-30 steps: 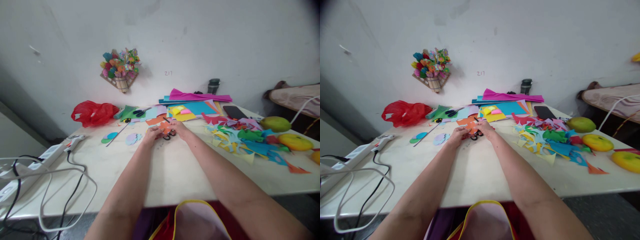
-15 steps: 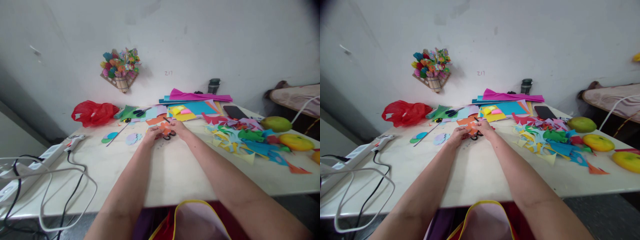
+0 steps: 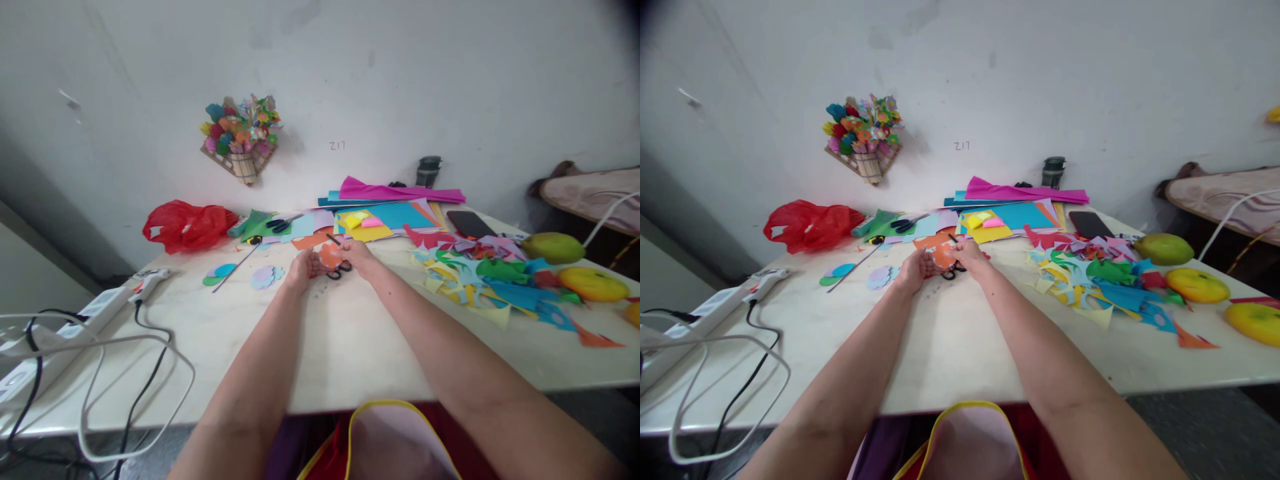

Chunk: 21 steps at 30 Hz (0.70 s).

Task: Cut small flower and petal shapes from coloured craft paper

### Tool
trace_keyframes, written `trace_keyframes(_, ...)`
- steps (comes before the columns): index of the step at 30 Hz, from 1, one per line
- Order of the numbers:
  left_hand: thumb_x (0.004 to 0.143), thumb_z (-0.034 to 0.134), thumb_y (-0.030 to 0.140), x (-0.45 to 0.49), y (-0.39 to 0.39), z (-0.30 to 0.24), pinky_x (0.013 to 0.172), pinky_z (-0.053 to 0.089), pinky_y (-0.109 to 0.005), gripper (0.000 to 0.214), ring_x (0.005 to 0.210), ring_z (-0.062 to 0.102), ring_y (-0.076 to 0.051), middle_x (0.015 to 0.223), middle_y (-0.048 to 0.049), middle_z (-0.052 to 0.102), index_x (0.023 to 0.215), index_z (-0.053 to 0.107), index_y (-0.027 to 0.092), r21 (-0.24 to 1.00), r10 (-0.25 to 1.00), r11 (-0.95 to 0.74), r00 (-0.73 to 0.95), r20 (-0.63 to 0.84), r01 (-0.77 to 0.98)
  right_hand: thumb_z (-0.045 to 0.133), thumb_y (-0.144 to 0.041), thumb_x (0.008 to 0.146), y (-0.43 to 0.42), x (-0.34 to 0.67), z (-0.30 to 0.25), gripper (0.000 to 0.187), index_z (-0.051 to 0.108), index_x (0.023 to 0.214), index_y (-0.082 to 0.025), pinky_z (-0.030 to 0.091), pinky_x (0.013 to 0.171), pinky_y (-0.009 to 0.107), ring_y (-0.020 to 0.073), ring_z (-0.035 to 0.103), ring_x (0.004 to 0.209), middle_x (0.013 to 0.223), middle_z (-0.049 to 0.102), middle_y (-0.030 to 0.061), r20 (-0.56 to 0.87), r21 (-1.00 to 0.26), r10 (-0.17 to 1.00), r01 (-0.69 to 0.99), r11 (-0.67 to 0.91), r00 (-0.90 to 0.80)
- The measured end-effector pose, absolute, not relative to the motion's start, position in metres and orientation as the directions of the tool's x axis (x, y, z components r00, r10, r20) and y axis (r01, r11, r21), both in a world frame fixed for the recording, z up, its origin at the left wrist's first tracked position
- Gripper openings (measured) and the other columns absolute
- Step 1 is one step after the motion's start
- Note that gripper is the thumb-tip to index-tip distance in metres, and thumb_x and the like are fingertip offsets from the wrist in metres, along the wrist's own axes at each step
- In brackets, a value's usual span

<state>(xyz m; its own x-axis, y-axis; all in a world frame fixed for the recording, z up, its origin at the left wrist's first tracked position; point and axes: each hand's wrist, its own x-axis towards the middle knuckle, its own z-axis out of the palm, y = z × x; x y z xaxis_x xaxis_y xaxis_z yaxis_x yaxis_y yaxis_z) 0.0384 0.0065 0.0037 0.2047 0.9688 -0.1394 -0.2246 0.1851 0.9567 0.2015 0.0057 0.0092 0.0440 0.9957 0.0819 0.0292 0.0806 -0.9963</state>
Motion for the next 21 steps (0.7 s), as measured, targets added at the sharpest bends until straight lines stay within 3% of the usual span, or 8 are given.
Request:
trace_keyframes(11, 0.073, 0.070, 0.055, 0.0359, 0.0114, -0.0029, 0.073, 0.057, -0.036, 0.041, 0.075, 0.077, -0.030, 0.073, -0.0143, 0.076, 0.078, 0.075, 0.015, 0.977, 0.960, 0.126, 0.269, -0.078, -0.169, 0.083, -0.020, 0.064, 0.0088, 0.2026, 0.0051, 0.026, 0.059, 0.053, -0.018, 0.035, 0.042, 0.020, 0.0079, 0.046, 0.045, 0.049, 0.056, -0.0035, 0.103, -0.995, 0.995, 0.020, 0.102, 0.020)
trace_keyframes(21, 0.069, 0.073, 0.060, 0.0365, 0.0092, -0.0015, 0.071, 0.057, -0.035, 0.046, 0.069, 0.076, -0.028, 0.074, -0.0141, 0.077, 0.075, 0.074, 0.014, 0.979, 0.959, 0.116, 0.277, -0.066, -0.169, 0.082, -0.018, 0.065, 0.0061, 0.2013, 0.0076, 0.026, 0.059, 0.053, -0.018, 0.035, 0.043, 0.021, 0.0083, 0.046, 0.047, 0.050, 0.057, -0.0033, 0.078, -0.997, 0.996, 0.008, 0.078, 0.034)
